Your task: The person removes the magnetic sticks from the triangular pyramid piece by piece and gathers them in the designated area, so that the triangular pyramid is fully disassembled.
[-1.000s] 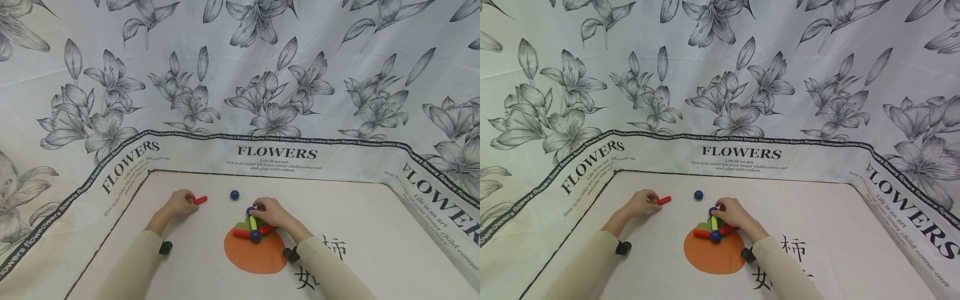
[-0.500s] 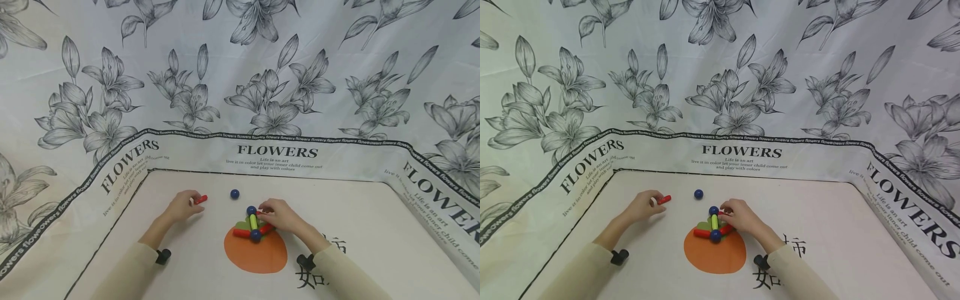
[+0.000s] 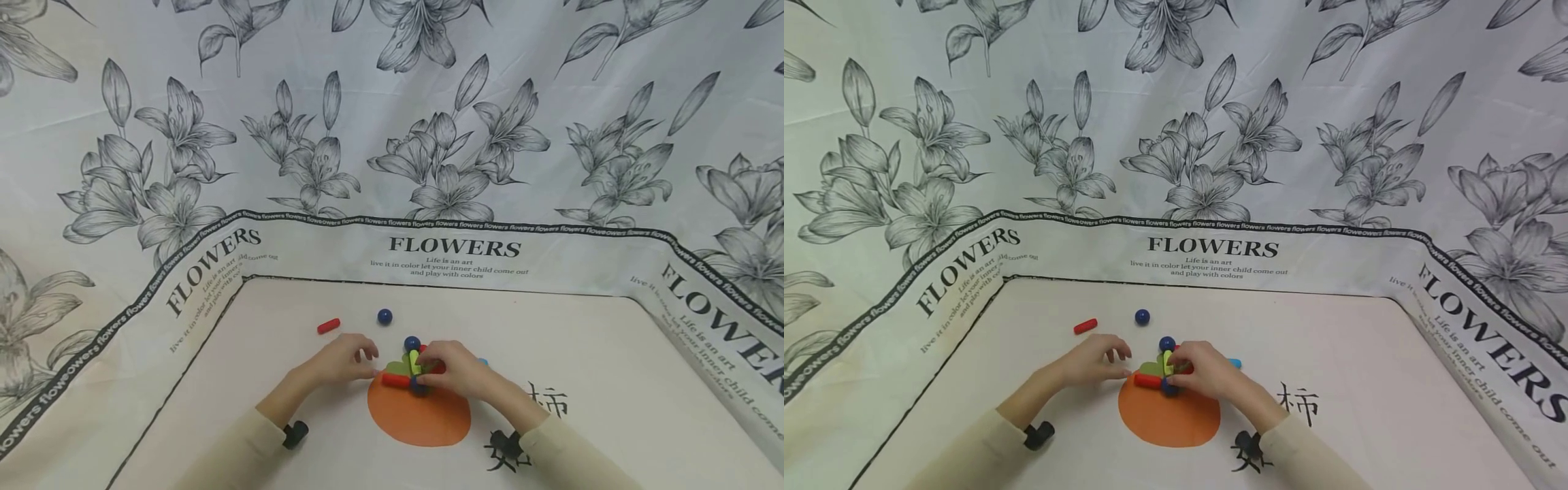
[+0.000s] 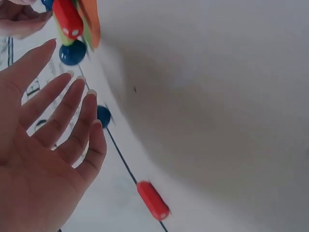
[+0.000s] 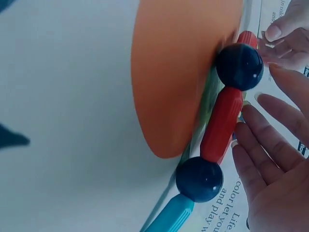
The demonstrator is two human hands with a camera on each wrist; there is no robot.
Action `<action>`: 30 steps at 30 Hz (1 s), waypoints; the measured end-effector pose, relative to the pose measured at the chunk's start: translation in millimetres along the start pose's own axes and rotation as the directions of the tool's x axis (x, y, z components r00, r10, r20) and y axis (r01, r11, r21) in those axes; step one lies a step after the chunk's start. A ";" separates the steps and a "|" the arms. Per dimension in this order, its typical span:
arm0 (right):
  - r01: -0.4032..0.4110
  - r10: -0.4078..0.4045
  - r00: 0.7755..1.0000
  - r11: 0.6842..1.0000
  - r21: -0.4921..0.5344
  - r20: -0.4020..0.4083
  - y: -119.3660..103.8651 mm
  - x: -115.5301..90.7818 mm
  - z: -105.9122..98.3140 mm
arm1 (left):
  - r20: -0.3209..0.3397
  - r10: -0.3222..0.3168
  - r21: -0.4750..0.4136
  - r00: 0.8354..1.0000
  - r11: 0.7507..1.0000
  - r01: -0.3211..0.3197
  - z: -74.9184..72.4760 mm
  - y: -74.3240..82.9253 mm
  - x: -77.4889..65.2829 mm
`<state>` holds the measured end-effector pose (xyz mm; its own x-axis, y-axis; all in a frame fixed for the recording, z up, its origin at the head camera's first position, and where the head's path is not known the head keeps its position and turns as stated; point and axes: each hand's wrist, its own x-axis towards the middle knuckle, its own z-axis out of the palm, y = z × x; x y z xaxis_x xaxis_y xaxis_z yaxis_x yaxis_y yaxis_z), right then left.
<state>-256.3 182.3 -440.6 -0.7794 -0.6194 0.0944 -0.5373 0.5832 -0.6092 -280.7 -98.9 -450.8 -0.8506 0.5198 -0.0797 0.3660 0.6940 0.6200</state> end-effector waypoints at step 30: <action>-0.007 0.008 0.999 1.000 -0.012 0.045 -1.5 1.5 6.4 | 0.135 0.099 -0.016 0.986 0.995 -0.098 27.9 13.0 22.8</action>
<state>-254.7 177.1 -444.6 -0.7683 -0.6378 0.0539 -0.5353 0.5942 -0.6003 -284.8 -64.1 -466.4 -0.7513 0.6484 -0.1228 0.4410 0.6318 0.6374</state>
